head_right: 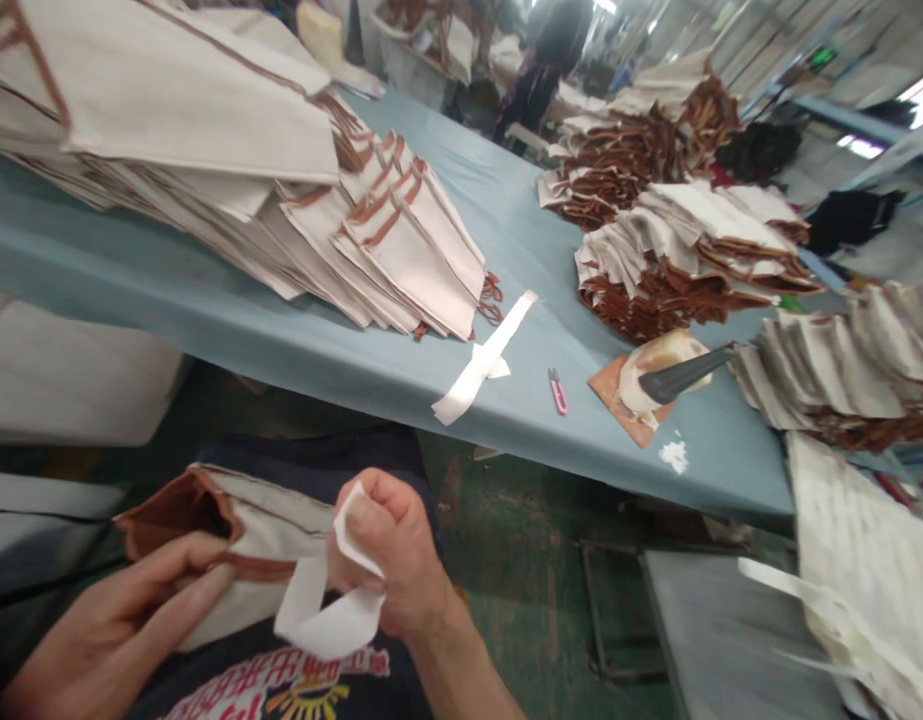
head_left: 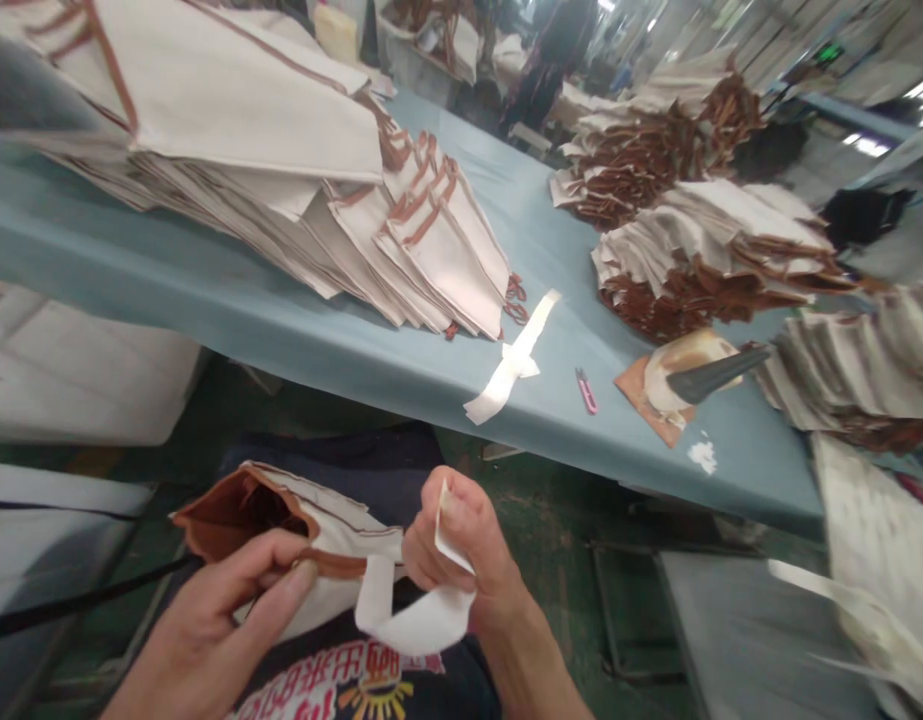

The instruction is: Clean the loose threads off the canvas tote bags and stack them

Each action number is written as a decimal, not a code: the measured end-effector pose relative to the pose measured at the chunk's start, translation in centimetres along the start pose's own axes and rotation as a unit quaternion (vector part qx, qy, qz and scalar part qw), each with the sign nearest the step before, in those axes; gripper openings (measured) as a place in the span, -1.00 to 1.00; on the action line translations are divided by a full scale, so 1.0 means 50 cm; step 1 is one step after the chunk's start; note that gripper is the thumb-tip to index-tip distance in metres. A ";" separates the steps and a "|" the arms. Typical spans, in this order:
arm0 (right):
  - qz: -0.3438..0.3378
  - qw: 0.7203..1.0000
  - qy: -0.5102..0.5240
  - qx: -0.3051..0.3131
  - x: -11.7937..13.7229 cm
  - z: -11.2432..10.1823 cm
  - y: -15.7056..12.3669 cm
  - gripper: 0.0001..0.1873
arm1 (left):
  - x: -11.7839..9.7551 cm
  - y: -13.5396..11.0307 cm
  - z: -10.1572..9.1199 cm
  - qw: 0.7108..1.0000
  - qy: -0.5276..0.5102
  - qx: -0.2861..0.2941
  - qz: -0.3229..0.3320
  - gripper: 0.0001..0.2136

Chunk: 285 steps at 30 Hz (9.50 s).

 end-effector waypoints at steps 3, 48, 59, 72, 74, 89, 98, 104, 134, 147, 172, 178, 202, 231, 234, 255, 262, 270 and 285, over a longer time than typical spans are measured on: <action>-0.019 0.991 -0.123 -0.041 0.037 0.006 -0.007 -0.33 | -0.029 0.013 -0.021 1.000 -0.011 0.005 0.000 -0.49; -0.324 0.617 -0.717 -0.022 0.082 0.171 -0.005 -0.72 | -0.170 0.074 -0.056 0.972 0.010 0.038 0.234 -0.61; -0.331 0.619 -0.711 -0.033 0.079 0.173 -0.004 -0.71 | -0.155 0.069 -0.059 0.971 -0.016 0.037 0.236 -0.59; -0.357 0.580 -0.731 -0.032 0.068 0.173 -0.010 -0.59 | -0.173 0.060 -0.051 0.966 0.011 -0.028 0.257 -0.76; -0.374 0.564 -0.735 -0.027 0.065 0.177 -0.009 -0.55 | -0.176 0.057 -0.048 0.961 0.034 -0.054 0.270 -0.77; -0.406 0.540 -0.737 0.010 0.073 0.182 -0.016 -0.47 | -0.157 -0.018 -0.040 0.904 0.137 -0.267 0.306 -0.84; -0.417 0.580 -0.697 0.067 0.070 0.199 -0.023 -0.54 | -0.104 -0.031 -0.030 0.966 -0.050 -0.201 0.152 -0.83; -0.375 0.685 -0.621 0.062 0.064 0.187 -0.012 -0.69 | -0.092 -0.024 -0.028 0.969 -0.047 -0.187 0.157 -0.83; 0.067 0.932 -0.357 0.007 -0.015 0.089 0.028 -0.83 | -0.097 -0.023 -0.030 0.961 0.043 -0.148 0.228 -0.77; 0.026 0.959 -0.263 0.101 -0.060 0.094 0.030 -0.70 | -0.085 0.031 -0.031 0.981 -0.105 0.031 0.160 -0.73; -0.315 0.720 -0.536 0.308 0.118 0.196 0.054 -0.53 | -0.285 0.013 -0.093 0.907 0.132 0.095 0.388 -0.74; -0.250 0.700 -0.586 0.323 0.115 0.201 0.063 -0.52 | -0.288 -0.013 -0.102 0.888 0.194 0.038 0.415 -0.79; 0.149 0.949 -0.215 0.176 -0.029 0.134 0.096 -0.76 | -0.199 -0.047 -0.083 0.691 0.396 -0.112 0.595 -0.71; -0.183 0.876 -0.380 0.233 0.048 0.177 0.034 -0.94 | -0.171 0.057 -0.082 0.926 0.055 0.197 0.316 -0.61; -0.218 0.829 -0.456 0.239 0.082 0.182 0.031 -0.89 | -0.205 0.046 -0.094 0.914 0.094 0.195 0.344 -0.59; -0.075 0.878 -0.353 0.315 0.089 0.138 0.061 -0.58 | -0.224 0.053 -0.036 0.934 -0.004 0.292 0.207 -0.44; -0.228 0.736 -0.552 0.318 0.116 0.152 0.043 -0.78 | -0.210 0.049 -0.040 0.932 0.063 0.308 0.183 -0.53; -0.276 0.802 -0.494 0.190 0.102 0.138 0.066 -0.83 | -0.202 0.060 -0.070 0.955 0.108 0.168 0.222 -0.54; -0.008 0.941 -0.330 0.079 -0.034 0.045 -0.051 -0.41 | -0.222 -0.025 -0.090 0.882 0.196 -0.083 0.420 -0.62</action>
Point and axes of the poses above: each hand's wrist, its own y-axis towards the middle knuckle, its own z-axis out of the palm, x = y × z, the point moved 7 cm from there along y, towards the middle knuckle, and after that the axes turned 6 degrees about y, right-handed, at the moved point
